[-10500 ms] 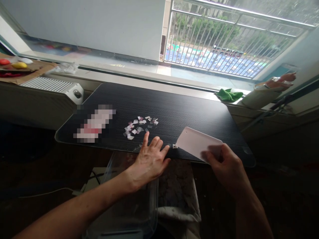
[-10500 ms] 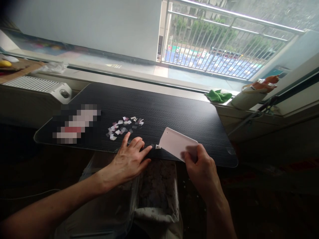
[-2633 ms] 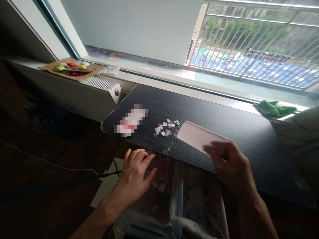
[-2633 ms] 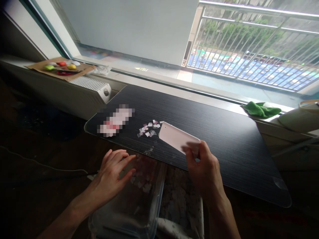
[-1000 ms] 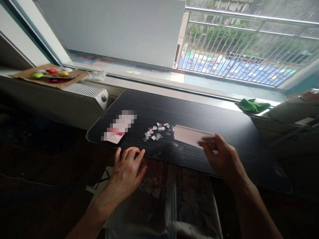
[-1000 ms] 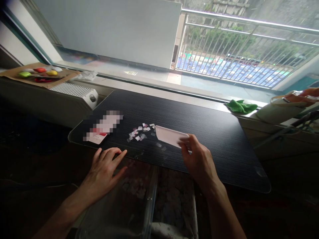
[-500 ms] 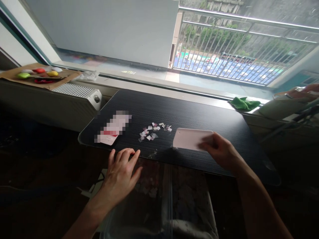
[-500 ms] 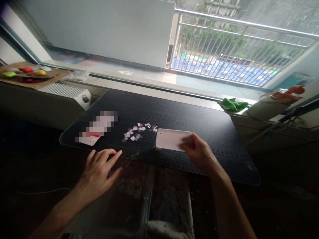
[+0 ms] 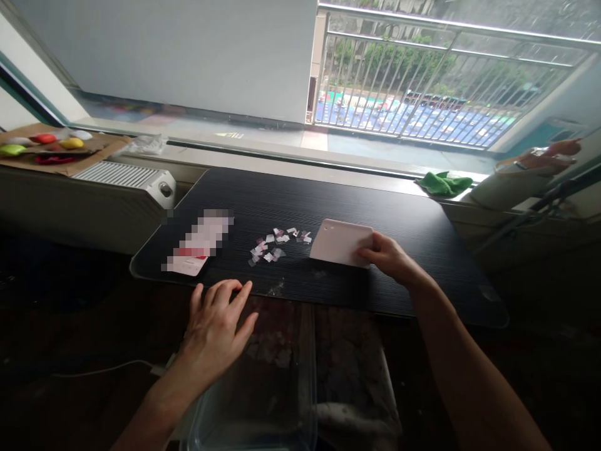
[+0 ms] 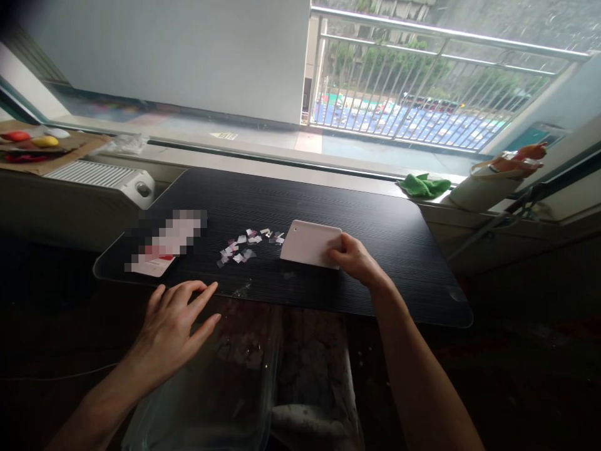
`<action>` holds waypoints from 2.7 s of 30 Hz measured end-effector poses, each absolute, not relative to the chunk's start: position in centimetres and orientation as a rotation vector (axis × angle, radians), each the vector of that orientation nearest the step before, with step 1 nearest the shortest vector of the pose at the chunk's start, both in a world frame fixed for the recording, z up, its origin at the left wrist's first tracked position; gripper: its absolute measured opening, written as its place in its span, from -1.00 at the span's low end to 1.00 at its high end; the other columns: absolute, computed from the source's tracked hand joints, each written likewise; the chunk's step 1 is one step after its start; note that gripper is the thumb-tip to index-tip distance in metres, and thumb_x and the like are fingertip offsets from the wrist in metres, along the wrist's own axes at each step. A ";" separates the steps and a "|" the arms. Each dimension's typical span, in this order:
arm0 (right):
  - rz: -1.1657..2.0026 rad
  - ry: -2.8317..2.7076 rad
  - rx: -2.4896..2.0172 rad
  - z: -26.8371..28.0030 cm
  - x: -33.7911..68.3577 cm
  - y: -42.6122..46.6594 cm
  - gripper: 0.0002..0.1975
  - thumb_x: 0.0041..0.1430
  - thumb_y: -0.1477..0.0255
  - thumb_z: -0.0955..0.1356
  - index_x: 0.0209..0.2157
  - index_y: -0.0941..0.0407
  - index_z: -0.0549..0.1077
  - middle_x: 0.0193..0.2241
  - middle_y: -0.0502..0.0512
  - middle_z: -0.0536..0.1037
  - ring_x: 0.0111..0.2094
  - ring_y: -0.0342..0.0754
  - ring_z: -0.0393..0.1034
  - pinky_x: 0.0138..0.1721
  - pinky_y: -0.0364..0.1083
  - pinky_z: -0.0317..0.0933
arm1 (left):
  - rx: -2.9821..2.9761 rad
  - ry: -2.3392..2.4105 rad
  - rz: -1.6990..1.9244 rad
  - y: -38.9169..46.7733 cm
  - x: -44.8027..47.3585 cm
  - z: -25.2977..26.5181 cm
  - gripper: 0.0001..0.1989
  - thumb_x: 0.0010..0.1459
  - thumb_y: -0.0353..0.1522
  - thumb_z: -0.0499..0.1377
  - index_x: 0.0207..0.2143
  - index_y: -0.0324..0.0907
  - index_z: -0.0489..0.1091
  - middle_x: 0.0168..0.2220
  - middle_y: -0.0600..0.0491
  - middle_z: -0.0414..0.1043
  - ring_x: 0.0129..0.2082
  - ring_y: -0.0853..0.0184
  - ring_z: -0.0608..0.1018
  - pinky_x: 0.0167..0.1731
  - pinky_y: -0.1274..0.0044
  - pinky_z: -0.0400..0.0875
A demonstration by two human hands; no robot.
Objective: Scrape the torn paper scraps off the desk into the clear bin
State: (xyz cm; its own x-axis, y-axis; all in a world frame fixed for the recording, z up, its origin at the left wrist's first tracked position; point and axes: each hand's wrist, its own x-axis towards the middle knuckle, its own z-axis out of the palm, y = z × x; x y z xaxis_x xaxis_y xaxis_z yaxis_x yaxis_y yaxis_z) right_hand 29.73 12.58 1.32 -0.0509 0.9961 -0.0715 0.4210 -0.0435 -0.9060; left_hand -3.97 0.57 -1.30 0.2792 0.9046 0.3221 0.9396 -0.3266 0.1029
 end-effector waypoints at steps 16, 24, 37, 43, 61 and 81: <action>0.700 -1.137 -1.792 -1.1 32.6 5.3 -0.70 -0.12 0.24 0.45 -0.35 0.11 0.46 -0.45 0.06 0.55 -0.42 -0.01 0.44 -0.37 -0.04 0.33 | -2.417 -1.750 -0.531 0.3 -3.3 -1.1 -0.65 0.20 -0.36 0.06 0.01 -0.29 0.38 -0.11 -0.18 0.41 -0.02 0.02 0.42 0.06 -0.02 0.18; 0.835 -1.152 -1.730 -0.7 26.5 2.5 -0.72 -0.06 0.21 0.42 -0.38 0.11 0.41 -0.52 0.04 0.54 -0.48 -0.04 0.41 -0.50 -0.11 0.27 | -2.557 -1.723 -0.702 -0.1 0.4 -0.5 -0.74 0.19 -0.43 0.09 -0.08 -0.22 0.43 -0.17 -0.08 0.43 0.01 0.09 0.40 0.16 0.00 0.09; 0.999 -1.185 -1.691 0.2 24.5 2.4 -0.75 -0.05 0.24 0.41 -0.39 0.11 0.43 -0.53 0.02 0.52 -0.50 -0.05 0.38 -0.50 -0.12 0.23 | -2.579 -1.793 -0.676 0.2 0.9 -0.1 -0.72 0.13 -0.47 0.12 -0.08 -0.24 0.44 -0.16 -0.08 0.43 0.04 0.07 0.39 0.16 -0.03 0.09; 1.139 -1.204 -1.629 -0.1 23.2 1.4 -0.76 -0.05 0.24 0.41 -0.39 0.11 0.43 -0.49 0.03 0.54 -0.49 -0.06 0.38 -0.49 -0.13 0.23 | -2.594 -1.800 -0.694 -0.1 0.8 -0.1 -0.73 0.14 -0.46 0.12 -0.08 -0.21 0.42 -0.15 -0.07 0.42 0.04 0.09 0.38 0.18 -0.02 0.06; 0.798 -1.504 -1.662 2.2 20.9 4.5 -0.74 0.04 0.22 0.38 -0.27 0.07 0.44 -0.47 0.04 0.57 -0.47 -0.03 0.41 -0.42 -0.08 0.25 | -2.439 -1.959 -0.713 -0.8 -1.5 0.2 -0.72 0.17 -0.43 0.10 -0.06 -0.22 0.44 -0.15 -0.10 0.43 0.04 0.07 0.39 0.17 0.00 0.10; 0.459 -1.831 -1.741 3.6 22.3 5.8 -0.82 0.13 0.30 0.29 -0.22 0.02 0.43 -0.48 0.05 0.60 -0.47 0.03 0.47 -0.42 -0.06 0.22 | -2.443 -1.986 -0.703 -0.8 -2.0 -0.2 -0.69 0.20 -0.38 0.08 -0.02 -0.23 0.43 -0.11 -0.12 0.42 0.06 0.07 0.36 0.18 0.01 0.07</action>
State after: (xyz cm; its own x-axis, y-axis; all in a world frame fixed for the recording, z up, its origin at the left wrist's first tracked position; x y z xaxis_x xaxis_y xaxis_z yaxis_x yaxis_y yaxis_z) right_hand 22.30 5.80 3.64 0.0054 0.9864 0.1644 0.7926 0.0960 -0.6022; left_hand -2.00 -0.83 -0.22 0.1486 0.9492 0.2772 0.9123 -0.2398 0.3319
